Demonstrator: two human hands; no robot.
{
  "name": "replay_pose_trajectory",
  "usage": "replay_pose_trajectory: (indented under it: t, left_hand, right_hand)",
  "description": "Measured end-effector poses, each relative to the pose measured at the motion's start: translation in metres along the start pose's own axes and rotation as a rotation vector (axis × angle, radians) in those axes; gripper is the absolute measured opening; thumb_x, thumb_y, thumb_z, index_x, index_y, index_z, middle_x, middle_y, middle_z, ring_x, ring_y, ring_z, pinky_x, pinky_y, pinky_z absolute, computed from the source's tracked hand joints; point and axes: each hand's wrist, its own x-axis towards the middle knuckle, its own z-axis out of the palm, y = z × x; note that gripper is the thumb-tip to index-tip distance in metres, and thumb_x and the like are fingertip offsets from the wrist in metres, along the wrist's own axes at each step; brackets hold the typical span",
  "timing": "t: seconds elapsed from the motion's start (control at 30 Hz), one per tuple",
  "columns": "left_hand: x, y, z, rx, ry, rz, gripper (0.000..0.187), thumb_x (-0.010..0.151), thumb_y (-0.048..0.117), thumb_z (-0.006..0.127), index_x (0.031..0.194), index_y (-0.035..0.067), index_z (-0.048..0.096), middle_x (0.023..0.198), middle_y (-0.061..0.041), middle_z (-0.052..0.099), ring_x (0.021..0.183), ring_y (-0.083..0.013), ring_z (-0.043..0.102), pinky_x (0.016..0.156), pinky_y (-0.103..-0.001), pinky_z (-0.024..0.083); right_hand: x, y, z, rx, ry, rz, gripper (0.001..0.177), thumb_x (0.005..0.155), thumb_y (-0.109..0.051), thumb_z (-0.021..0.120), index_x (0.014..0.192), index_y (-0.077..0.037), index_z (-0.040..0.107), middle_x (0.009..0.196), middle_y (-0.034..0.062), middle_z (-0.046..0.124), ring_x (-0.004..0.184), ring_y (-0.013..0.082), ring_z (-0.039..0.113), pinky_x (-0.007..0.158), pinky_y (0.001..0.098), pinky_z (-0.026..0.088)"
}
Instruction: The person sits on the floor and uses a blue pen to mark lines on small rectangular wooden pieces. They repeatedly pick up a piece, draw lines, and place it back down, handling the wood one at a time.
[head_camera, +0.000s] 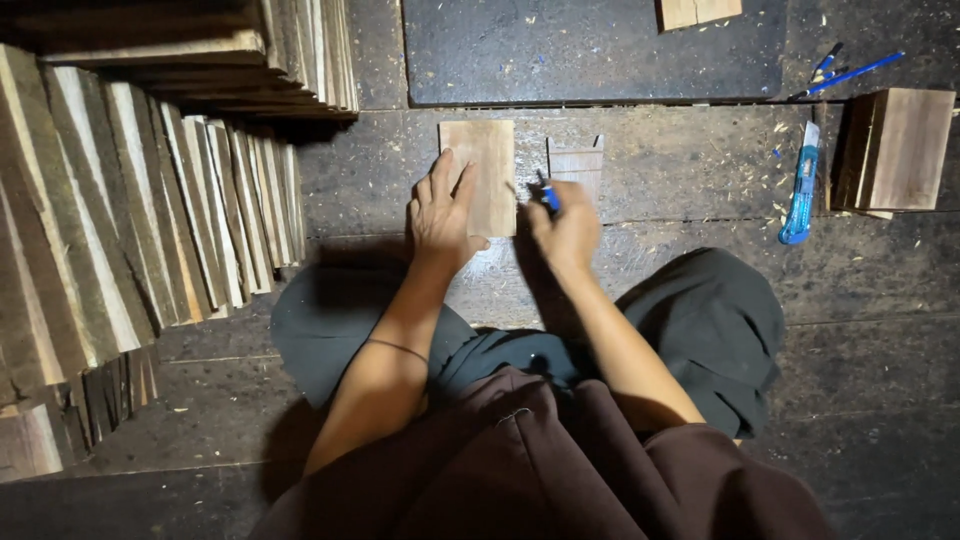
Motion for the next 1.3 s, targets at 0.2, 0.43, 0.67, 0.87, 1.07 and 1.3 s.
replay_pose_trajectory:
  t: [0.2,0.43,0.67,0.87,1.07,1.3]
  left_hand:
    - [0.01,-0.002,-0.002,-0.068,0.069,-0.022,0.104,0.063,0.028,0.095,0.153,0.012,0.045,0.167,-0.01,0.017,0.143,-0.0353,0.031,0.111,-0.05,0.038]
    - [0.007,0.0,-0.009,-0.136,0.066,-0.017,0.104,0.062,0.027,0.097,0.152,0.014,0.047,0.165,-0.01,0.018,0.146,-0.0374,0.029,0.113,-0.052,0.039]
    - [0.031,-0.032,0.039,-0.375,0.206,-0.133,0.081,0.086,0.032,0.08,0.156,0.022,0.04,0.153,-0.01,0.039,0.142,-0.0322,0.044,0.116,-0.046,0.04]
    - [0.024,-0.02,-0.001,-0.559,0.295,-0.118,0.082,0.092,0.063,0.066,0.154,0.015,0.043,0.148,-0.024,0.049,0.137,-0.044,0.049,0.115,-0.055,0.035]
    - [0.017,0.007,-0.043,-2.159,-0.023,-0.44,0.051,0.09,0.03,0.076,0.132,0.007,0.059,0.102,-0.019,0.071,0.079,-0.027,0.072,0.072,-0.034,0.06]
    - [0.014,-0.025,-0.02,-2.474,-0.187,-0.339,0.044,0.088,0.042,0.07,0.121,0.014,0.065,0.113,-0.015,0.07,0.087,-0.0288,0.066,0.055,-0.03,0.05]
  right_hand:
    - [0.003,0.005,-0.055,-0.297,-0.105,0.155,0.068,0.077,-0.044,0.089,0.134,-0.019,0.06,0.126,0.0096,0.05,0.119,0.0391,0.051,0.094,0.0597,0.052]
    - [0.0,0.017,-0.037,-0.316,-0.145,0.146,0.082,0.074,-0.049,0.091,0.139,-0.018,0.052,0.128,0.011,0.047,0.119,0.0402,0.051,0.098,0.0574,0.05]
    - [-0.015,0.003,0.028,0.039,-0.141,0.055,0.046,0.087,-0.027,0.081,0.129,-0.012,0.066,0.116,0.0142,0.063,0.106,0.0379,0.065,0.088,0.0472,0.055]
    - [-0.016,-0.029,0.03,0.837,-0.231,0.155,0.048,0.082,0.001,0.077,0.129,-0.002,0.066,0.107,0.0145,0.071,0.094,0.0223,0.07,0.085,0.0401,0.06]
    - [-0.032,-0.104,-0.002,0.611,-0.179,-0.402,0.033,0.091,0.0,0.07,0.123,-0.009,0.071,0.122,0.013,0.062,0.116,0.0345,0.063,0.103,0.0442,0.049]
    - [-0.056,-0.098,-0.007,0.035,0.21,-0.671,0.036,0.097,-0.021,0.064,0.132,-0.025,0.072,0.13,-0.0023,0.066,0.086,0.0185,0.062,0.076,0.0291,0.057]
